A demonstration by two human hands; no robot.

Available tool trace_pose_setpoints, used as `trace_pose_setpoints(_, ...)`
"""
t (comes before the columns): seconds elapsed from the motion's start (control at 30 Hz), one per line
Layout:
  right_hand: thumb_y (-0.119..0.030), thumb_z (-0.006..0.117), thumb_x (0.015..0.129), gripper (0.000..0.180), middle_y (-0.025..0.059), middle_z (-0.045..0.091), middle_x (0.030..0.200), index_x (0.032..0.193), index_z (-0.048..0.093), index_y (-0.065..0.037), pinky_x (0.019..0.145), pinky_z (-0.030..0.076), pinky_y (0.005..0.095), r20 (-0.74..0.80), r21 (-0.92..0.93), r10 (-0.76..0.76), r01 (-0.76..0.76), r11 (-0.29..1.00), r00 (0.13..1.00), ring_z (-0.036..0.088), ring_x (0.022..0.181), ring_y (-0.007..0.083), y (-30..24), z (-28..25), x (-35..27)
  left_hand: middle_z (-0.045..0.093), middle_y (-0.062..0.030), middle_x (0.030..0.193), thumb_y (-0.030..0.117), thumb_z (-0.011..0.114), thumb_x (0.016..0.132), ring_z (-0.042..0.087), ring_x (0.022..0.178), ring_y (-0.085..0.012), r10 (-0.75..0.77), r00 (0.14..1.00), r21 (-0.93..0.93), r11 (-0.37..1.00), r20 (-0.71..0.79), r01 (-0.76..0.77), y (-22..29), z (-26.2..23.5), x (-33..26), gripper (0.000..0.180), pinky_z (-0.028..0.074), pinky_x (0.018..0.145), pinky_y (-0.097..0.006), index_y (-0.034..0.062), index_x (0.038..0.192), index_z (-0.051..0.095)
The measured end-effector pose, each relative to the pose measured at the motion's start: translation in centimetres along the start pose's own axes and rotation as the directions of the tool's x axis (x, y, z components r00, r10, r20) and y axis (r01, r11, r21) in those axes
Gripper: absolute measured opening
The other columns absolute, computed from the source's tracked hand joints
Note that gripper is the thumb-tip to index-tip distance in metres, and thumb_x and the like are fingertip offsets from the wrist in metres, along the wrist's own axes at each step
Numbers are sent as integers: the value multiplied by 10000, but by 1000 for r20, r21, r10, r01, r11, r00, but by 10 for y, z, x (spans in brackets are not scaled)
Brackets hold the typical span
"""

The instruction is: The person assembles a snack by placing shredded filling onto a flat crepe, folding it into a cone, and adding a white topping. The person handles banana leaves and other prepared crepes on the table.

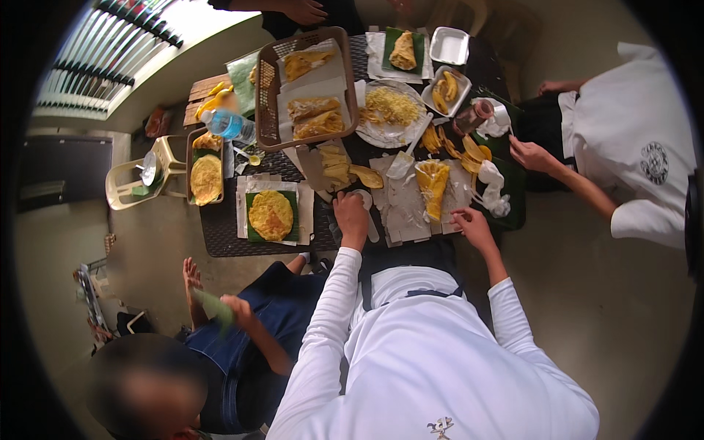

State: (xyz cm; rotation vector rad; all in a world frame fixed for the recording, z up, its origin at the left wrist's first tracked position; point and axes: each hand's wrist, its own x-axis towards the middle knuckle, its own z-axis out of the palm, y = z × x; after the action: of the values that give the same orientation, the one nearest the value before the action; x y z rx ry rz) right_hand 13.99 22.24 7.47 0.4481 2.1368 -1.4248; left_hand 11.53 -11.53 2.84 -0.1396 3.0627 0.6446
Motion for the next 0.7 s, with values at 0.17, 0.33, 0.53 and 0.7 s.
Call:
trace_pose_setpoints(0.17, -183, 615, 982, 252, 91, 740, 892, 1126, 689, 9, 677, 562, 290, -17, 6, 8, -8, 1000, 1000, 695, 755, 145, 13, 0, -1, 704, -124, 901, 29, 671, 774, 606, 970, -326, -26, 998, 6, 1000, -49, 26, -5, 2, 0, 107, 453, 852, -431, 35, 836, 757)
trace_pose_setpoints(0.33, -210, 613, 986, 263, 86, 742, 914, 1146, 683, -13, 630, 517, 267, 32, 19, 18, -18, 1000, 999, 687, 750, 128, 18, 10, 0, 704, -127, 913, 62, 677, 794, 608, 998, -335, -9, 999, 48, 999, -44, 12, -16, 7, 2, 121, 450, 872, -438, 39, 883, 755)
trace_pose_setpoints(0.53, -209, 605, 994, 260, 92, 741, 928, 1146, 680, -12, 653, 528, 268, 21, 96, 30, -31, 995, 999, 681, 733, 132, 35, 17, -12, 710, -118, 952, 147, 720, 793, 609, 1025, -333, 20, 999, 73, 997, 31, -23, -15, 21, 3, 177, 445, 887, -444, 70, 948, 758)
trace_pose_setpoints(0.7, -206, 603, 995, 255, 93, 739, 928, 1146, 680, -16, 653, 523, 261, -22, 172, 31, -26, 985, 999, 679, 734, 127, 45, 11, -27, 706, -114, 1012, 173, 742, 774, 593, 1031, -316, 40, 999, 106, 994, 16, -41, -1, 25, -1, 180, 435, 884, -424, 61, 915, 735)
